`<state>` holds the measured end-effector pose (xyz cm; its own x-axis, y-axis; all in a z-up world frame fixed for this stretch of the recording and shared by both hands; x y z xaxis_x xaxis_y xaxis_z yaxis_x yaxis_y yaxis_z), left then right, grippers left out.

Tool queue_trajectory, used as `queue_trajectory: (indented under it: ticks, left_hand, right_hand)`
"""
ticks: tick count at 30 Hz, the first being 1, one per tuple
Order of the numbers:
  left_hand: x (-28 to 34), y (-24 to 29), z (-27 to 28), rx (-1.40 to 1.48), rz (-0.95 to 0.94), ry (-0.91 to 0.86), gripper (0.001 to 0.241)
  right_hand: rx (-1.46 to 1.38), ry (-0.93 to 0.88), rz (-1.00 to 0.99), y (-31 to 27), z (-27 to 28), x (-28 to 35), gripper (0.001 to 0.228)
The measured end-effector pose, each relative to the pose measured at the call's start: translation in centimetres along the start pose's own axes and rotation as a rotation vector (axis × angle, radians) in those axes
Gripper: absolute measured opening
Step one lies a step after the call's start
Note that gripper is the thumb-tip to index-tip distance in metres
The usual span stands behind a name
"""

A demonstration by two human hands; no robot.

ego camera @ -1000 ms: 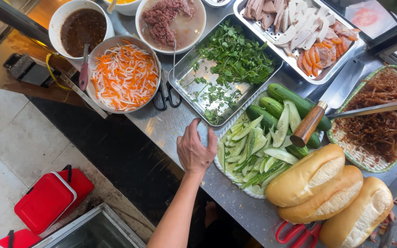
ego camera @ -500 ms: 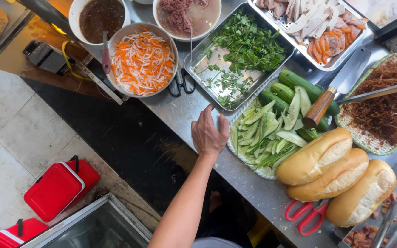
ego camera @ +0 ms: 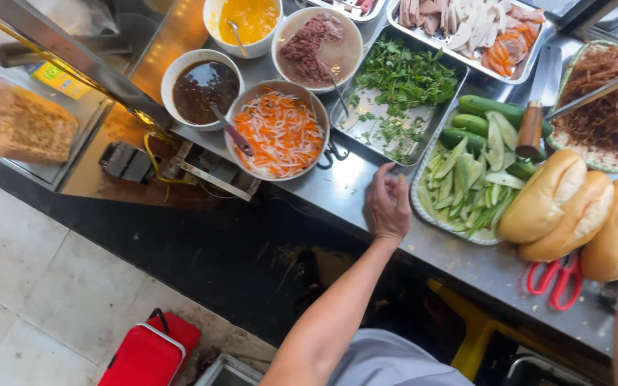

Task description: Prepare iced tea and banh mi sandwich at a food stall.

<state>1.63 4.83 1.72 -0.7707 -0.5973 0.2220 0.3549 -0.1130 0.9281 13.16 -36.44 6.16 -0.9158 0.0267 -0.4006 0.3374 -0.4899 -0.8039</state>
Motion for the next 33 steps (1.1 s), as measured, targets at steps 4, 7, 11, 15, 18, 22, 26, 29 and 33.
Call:
queue_trajectory:
  ticks: [4, 7, 11, 15, 18, 22, 26, 29, 33]
  left_hand:
    - [-0.9, 0.9, 1.0, 0.486, 0.136, -0.370, 0.033]
    - [-0.6, 4.7, 2.8, 0.802, 0.141, -0.508, 0.039]
    - [-3.3, 5.7, 4.7, 1.098, 0.269, -0.653, 0.047]
    - [-2.7, 8.7, 8.9, 1.477, 0.539, -0.890, 0.061]
    - [-2.7, 8.0, 10.7, 1.423, 0.580, -0.894, 0.065]
    - [-3.9, 3.3, 7.4, 1.352, 0.630, -0.750, 0.061]
    - [-2.4, 6.1, 7.6, 1.262, 0.537, -0.816, 0.058]
    - [-1.8, 8.2, 10.6, 1.271, 0.800, -0.999, 0.061]
    - [-3.3, 3.1, 12.9, 0.654, 0.568, -1.008, 0.059]
  right_hand:
    - [-0.051, -0.009, 0.005, -17.3, -13.8, 6.8, 0.032]
    - [-0.119, -0.170, 0.155, -27.2, -22.4, 10.1, 0.049]
    - [-0.208, -0.291, 0.316, -29.7, -28.6, 9.2, 0.058]
    - [-0.009, -0.352, 0.334, -26.5, -29.6, 7.6, 0.060]
    - [0.181, -0.320, 0.254, -26.3, -28.8, 8.5, 0.054]
    - [0.048, -0.319, 0.328, -32.1, -29.1, 10.5, 0.050]
    - [0.044, -0.329, 0.410, -28.2, -27.5, 10.2, 0.051]
    - [0.216, -0.207, 0.302, -24.2, -24.8, 10.3, 0.050]
    - [0.299, -0.149, 0.096, -23.6, -21.2, 12.3, 0.039]
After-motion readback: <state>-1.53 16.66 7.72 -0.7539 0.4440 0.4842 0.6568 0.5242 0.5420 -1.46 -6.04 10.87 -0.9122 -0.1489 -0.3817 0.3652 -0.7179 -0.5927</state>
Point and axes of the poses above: each hand's wrist, its own x-axis away from the middle knuckle, its own z-axis out of the back of the hand, y = z × x, the point moved 4 cm from there along -x, towards the middle knuckle, and after that the axes turned 14 degrees about z, right-handed, at the moved point
